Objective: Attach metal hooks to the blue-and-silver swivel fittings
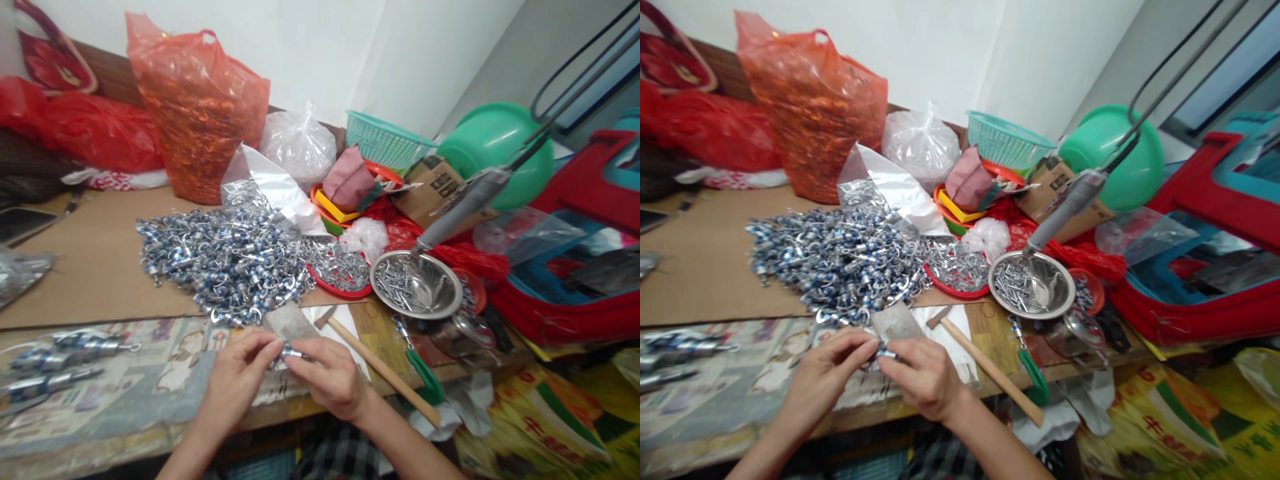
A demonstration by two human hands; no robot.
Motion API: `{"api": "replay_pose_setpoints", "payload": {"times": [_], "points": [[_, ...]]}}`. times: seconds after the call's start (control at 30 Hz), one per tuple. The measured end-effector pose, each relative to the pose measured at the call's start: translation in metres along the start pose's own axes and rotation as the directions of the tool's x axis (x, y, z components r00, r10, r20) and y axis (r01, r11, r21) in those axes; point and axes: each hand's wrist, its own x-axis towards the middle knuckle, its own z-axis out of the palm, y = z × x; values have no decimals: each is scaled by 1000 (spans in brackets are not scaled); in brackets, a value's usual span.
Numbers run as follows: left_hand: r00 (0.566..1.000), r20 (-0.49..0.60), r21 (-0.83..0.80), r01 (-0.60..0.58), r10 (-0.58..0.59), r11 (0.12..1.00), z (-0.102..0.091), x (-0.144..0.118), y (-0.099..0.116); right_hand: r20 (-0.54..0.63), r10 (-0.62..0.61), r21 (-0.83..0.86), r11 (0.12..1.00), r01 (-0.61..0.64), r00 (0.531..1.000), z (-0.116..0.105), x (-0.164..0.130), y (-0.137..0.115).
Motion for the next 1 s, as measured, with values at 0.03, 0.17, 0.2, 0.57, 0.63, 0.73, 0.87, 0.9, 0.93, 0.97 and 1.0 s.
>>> {"api": "replay_pose_setpoints", "payload": {"times": [0.03, 0.17, 0.2, 0.57, 0.63, 0.73, 0.87, 0.9, 0.93, 0.97, 1.0], "points": [[999, -6, 34, -40, 40, 999, 0, 0, 2, -8, -8, -11, 1000, 8, 1000, 0, 1, 0], [994, -4, 44, -108, 108, 993, -1, 1, 4, -63, 82, 91, 993, -76, 995, 2, 3, 1], [996, 15, 24, -83, 83, 996, -1, 1, 4, -73, 129, 145, 982, -117, 989, 3, 4, 0], [927, 170, -444, 375, -334, 814, 8, -11, -8, 218, 544, 326, 742, -585, 811, -3, 15, 11], [922, 182, -468, 387, -341, 794, 10, -10, -10, 224, 618, 50, 765, -642, 754, -15, 22, 43], [920, 211, -485, 392, -330, 782, 12, -5, -13, 52, 752, -341, 632, -696, 658, -29, 34, 101], [918, 280, -517, 389, -280, 762, 12, 3, -22, 94, 816, -528, 527, -666, 571, -25, 44, 159], [916, 295, -529, 393, -272, 752, 11, 5, -24, 110, 824, -560, 513, -651, 556, -21, 45, 166], [914, 304, -540, 399, -270, 741, 10, 6, -27, 122, 829, -586, 504, -635, 546, -18, 45, 171], [911, 310, -550, 406, -274, 729, 9, 7, -29, 132, 832, -605, 498, -620, 539, -14, 44, 175], [908, 311, -557, 415, -282, 719, 8, 8, -30, 142, 833, -620, 497, -607, 535, -12, 43, 177]]}}
